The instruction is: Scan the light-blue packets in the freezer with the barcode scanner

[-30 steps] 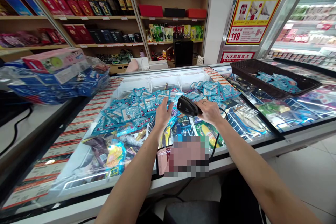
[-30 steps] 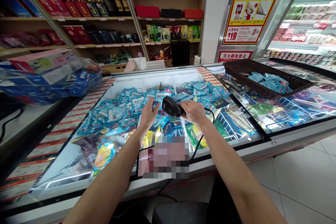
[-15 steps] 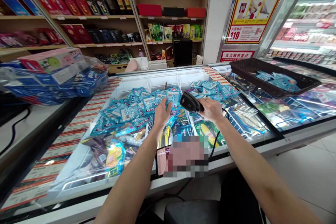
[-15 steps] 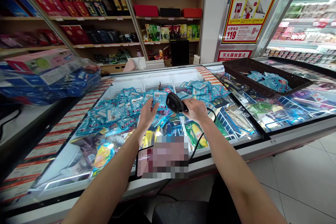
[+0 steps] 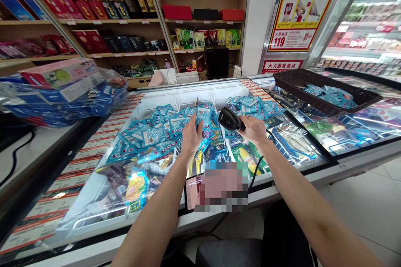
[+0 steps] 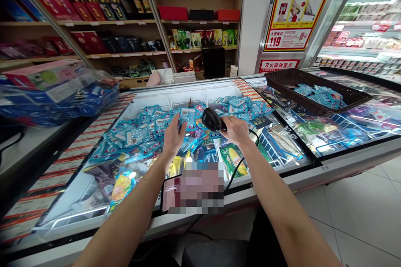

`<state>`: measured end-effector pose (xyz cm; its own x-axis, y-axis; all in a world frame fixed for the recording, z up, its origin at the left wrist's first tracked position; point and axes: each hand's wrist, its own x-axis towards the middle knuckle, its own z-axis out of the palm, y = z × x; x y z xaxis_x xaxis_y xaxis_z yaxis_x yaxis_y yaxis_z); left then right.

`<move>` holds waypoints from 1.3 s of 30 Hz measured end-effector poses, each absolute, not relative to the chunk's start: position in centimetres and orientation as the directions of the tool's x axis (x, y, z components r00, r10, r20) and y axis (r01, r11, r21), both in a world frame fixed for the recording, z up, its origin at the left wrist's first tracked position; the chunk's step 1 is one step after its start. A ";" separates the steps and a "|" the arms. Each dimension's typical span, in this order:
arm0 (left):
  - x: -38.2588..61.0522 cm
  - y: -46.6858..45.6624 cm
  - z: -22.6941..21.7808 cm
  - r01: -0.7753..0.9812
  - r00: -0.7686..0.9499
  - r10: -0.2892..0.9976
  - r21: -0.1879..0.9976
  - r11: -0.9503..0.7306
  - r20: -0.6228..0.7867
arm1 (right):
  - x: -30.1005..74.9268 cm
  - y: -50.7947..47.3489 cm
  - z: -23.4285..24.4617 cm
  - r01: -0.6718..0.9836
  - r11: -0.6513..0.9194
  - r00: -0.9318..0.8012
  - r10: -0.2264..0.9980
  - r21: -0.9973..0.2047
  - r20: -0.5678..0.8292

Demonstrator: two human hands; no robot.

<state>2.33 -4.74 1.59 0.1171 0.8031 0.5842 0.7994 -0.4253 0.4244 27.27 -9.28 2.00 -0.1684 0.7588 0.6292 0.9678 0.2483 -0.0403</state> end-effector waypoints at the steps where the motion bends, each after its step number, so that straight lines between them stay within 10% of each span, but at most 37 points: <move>1: 2.2 -4.7 1.7 0.814 0.110 0.782 0.396 -0.425 0.613 | 27.3 -9.3 2.1 0.971 0.232 -0.151 0.767 -0.051 0.624; 15: -1.6 -4.9 3.6 0.937 -0.204 0.727 0.345 -0.048 0.655 | 28.0 -9.5 2.9 0.992 0.061 0.009 0.843 -0.113 0.537; 25: 0.6 -5.1 2.8 0.897 0.368 0.736 -0.009 -0.441 0.569 | 28.1 -9.6 3.1 0.992 0.034 0.033 0.862 -0.124 0.507; 39: 3.7 -6.1 3.2 0.645 0.719 0.602 -0.012 -0.764 0.346 | 28.2 -9.1 2.8 0.986 -0.065 0.137 0.838 -0.153 0.528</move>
<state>3.68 -6.08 3.16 0.7195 0.6023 0.3457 0.6452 -0.7639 -0.0118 28.18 -9.07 2.80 0.1370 0.8382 0.5278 0.9861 -0.0650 -0.1527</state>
